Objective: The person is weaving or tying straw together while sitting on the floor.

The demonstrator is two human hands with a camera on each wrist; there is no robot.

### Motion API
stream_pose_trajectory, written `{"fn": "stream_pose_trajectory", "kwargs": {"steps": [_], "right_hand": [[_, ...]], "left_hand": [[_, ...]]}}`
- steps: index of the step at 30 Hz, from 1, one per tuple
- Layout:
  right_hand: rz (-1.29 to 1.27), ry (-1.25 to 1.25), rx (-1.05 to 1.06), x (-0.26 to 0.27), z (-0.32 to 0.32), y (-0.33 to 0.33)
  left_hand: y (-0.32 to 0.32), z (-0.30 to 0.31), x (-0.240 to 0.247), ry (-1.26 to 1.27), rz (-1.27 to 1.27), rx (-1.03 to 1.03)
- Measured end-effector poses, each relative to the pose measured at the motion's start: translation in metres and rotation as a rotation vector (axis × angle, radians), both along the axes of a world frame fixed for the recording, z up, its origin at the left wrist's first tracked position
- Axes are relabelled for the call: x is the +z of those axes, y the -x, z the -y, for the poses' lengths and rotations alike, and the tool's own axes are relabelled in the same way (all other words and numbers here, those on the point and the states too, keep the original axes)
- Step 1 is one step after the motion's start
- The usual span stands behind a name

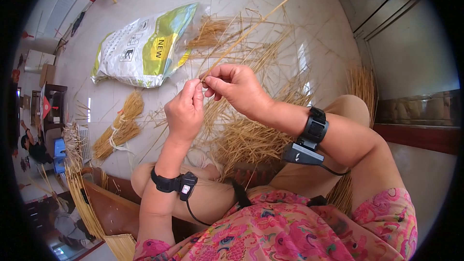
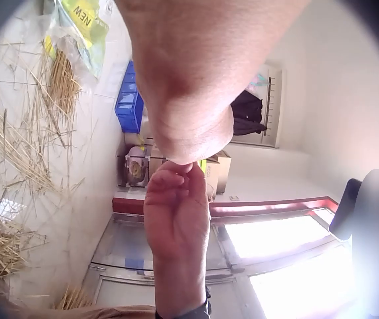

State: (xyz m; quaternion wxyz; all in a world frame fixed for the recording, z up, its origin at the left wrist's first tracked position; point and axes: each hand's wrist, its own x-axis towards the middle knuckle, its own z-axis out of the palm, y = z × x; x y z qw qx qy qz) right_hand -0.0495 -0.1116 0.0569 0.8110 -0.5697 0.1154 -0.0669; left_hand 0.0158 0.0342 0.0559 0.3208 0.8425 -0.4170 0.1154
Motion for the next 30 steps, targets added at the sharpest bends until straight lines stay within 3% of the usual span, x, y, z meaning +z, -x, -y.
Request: {"fn": "stream_pose_trajectory", "kwargs": {"steps": [23,30], "right_hand": [[-0.018,0.079,-0.078,-0.007,-0.004,0.000],[0.010,-0.015,-0.103,-0.008,-0.003,0.000]], "left_hand": [[0.006,0.008,-0.005,-0.043,-0.004,0.014],[0.007,0.011,-0.003,-0.037,-0.023,0.019]]}}
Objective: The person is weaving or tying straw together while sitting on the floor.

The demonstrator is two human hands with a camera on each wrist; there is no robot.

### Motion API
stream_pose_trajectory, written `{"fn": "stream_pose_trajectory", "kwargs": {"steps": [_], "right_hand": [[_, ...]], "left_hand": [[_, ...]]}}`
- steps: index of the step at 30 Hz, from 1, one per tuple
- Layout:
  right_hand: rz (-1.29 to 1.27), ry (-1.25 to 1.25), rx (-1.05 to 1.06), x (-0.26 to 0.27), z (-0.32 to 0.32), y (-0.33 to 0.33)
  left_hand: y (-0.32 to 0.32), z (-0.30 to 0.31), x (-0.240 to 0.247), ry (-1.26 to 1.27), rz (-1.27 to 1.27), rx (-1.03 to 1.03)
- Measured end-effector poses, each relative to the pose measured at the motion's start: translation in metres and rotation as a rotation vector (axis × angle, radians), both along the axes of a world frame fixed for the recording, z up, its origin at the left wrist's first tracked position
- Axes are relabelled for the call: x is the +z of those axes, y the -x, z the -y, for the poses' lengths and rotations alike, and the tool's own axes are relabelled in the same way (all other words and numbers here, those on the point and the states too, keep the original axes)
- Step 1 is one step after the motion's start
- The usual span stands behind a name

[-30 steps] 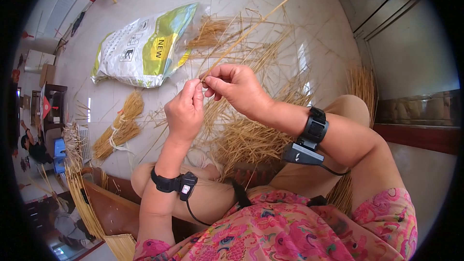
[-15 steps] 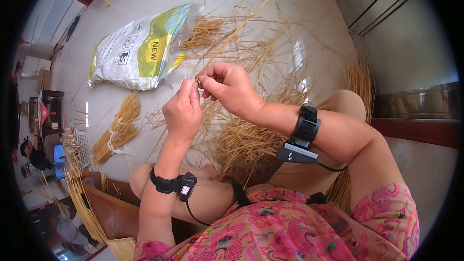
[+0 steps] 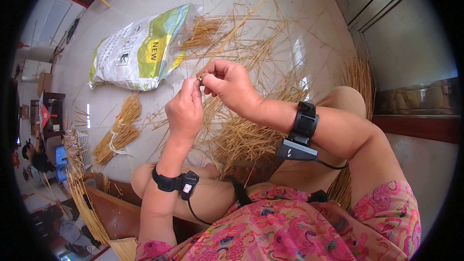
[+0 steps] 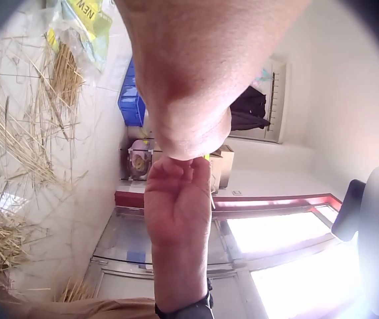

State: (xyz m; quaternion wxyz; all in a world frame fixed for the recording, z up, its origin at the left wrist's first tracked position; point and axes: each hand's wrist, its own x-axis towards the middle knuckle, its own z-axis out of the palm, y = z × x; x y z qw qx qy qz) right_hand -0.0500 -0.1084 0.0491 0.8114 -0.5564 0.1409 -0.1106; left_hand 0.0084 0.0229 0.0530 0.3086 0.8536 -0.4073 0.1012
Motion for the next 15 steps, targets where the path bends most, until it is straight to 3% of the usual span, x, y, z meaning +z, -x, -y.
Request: {"fn": "stream_pose_trajectory", "kwargs": {"steps": [15], "right_hand": [[0.014,0.029,-0.006,0.0010,0.0000,-0.0025]], "left_hand": [[0.0032,0.0002,-0.0040,0.047,-0.068,0.010]]}}
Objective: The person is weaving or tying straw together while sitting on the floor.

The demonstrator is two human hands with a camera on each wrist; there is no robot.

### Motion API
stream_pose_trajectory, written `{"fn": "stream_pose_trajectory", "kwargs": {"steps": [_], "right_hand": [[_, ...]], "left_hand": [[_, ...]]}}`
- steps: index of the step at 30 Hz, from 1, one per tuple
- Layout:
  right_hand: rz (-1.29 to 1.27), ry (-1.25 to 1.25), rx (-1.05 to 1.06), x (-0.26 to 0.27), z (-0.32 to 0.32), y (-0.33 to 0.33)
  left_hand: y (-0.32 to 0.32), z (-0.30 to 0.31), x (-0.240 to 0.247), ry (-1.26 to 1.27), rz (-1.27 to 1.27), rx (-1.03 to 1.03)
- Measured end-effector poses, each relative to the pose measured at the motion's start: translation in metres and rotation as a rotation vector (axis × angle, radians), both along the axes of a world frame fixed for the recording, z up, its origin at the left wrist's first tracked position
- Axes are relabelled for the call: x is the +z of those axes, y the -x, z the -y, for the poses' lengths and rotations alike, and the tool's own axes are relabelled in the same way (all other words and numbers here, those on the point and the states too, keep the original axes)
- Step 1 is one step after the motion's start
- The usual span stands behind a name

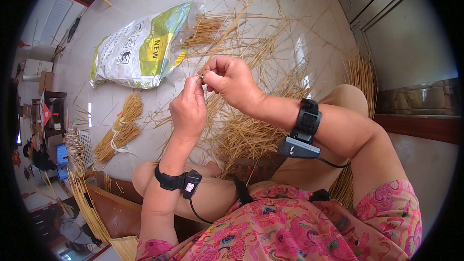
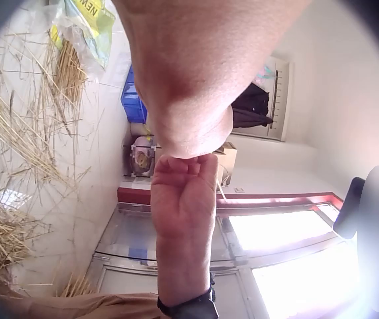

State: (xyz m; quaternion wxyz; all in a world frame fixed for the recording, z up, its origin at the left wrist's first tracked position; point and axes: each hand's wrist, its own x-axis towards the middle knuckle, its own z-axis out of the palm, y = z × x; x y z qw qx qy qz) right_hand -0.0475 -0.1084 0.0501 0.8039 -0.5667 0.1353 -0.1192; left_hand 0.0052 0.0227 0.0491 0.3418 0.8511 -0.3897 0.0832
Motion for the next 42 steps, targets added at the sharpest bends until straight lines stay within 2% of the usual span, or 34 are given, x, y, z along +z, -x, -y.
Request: {"fn": "stream_pose_trajectory", "kwargs": {"steps": [11,29,38,42], "right_hand": [[0.032,-0.041,-0.004,0.0022,-0.0003,0.0009],[-0.003,0.036,0.007,0.0045,0.0010,0.0017],[0.024,0.011,-0.030,0.0019,-0.0027,0.0009],[0.004,0.030,-0.030,0.0029,-0.0018,0.0013]], "left_hand": [[-0.0033,-0.0017,0.0038,0.021,-0.042,-0.046],[-0.0032,-0.0015,0.0030,0.024,-0.086,-0.078],[-0.0044,-0.0032,0.0027,-0.045,-0.019,-0.068],[-0.0034,-0.0011,0.0026,0.003,0.003,-0.034]]}}
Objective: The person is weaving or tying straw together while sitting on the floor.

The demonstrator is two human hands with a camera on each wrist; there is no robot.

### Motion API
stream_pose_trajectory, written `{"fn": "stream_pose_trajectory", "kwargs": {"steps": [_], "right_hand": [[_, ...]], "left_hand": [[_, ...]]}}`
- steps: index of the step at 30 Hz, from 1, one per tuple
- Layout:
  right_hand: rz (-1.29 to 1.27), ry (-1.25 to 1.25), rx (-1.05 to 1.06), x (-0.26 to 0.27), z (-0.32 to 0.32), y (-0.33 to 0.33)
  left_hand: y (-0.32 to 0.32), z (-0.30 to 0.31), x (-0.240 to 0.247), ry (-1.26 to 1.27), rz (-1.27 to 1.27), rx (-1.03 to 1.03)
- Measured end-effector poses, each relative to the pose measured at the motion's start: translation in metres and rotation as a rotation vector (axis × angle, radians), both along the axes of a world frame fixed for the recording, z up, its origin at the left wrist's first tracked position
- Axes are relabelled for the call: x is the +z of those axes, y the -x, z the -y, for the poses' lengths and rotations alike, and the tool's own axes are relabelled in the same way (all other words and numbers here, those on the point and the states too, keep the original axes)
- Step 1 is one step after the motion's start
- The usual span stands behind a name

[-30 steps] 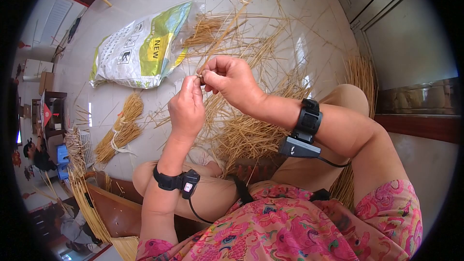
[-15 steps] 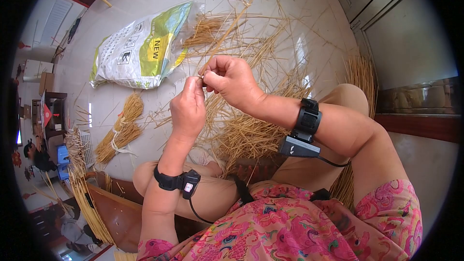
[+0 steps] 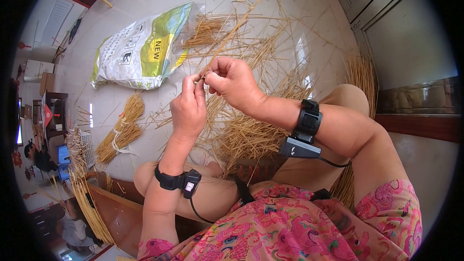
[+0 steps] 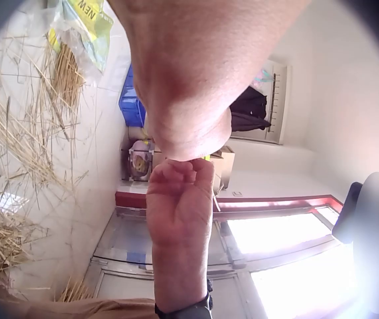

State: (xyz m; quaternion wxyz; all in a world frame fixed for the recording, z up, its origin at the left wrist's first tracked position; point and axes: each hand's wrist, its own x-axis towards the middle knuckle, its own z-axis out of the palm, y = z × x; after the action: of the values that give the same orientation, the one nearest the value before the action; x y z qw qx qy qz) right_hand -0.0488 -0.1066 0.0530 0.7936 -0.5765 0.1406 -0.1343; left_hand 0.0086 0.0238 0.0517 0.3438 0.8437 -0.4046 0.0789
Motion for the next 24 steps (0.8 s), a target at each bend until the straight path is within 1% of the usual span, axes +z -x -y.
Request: {"fn": "stream_pose_trajectory", "kwargs": {"steps": [2,8,11,14,17,20,24], "right_hand": [[-0.013,0.014,-0.001,0.0012,0.0008,0.0010],[-0.023,0.009,0.048,-0.0037,0.0021,0.0006],[-0.019,-0.003,0.038,-0.0062,0.0011,-0.0002],[-0.007,-0.067,0.078,-0.0024,0.0034,0.0011],[-0.006,-0.056,0.072,0.0016,0.0045,0.0009],[-0.003,-0.102,0.055,0.0026,0.0039,0.0009],[0.011,-0.071,0.043,0.0036,0.0031,0.0008]], "left_hand": [[-0.0010,0.0012,-0.0009,0.014,0.037,0.023],[0.0011,-0.0004,0.0005,-0.025,-0.052,-0.022],[0.0000,-0.0010,0.0013,-0.028,-0.180,-0.056],[-0.0029,-0.0025,-0.0028,0.056,-0.408,-0.097],[-0.0028,-0.0011,0.0038,0.109,-0.536,-0.124],[-0.0040,-0.0007,0.0058,0.145,-0.587,-0.152],[-0.0063,-0.0025,-0.0002,0.094,-0.451,-0.108]]}}
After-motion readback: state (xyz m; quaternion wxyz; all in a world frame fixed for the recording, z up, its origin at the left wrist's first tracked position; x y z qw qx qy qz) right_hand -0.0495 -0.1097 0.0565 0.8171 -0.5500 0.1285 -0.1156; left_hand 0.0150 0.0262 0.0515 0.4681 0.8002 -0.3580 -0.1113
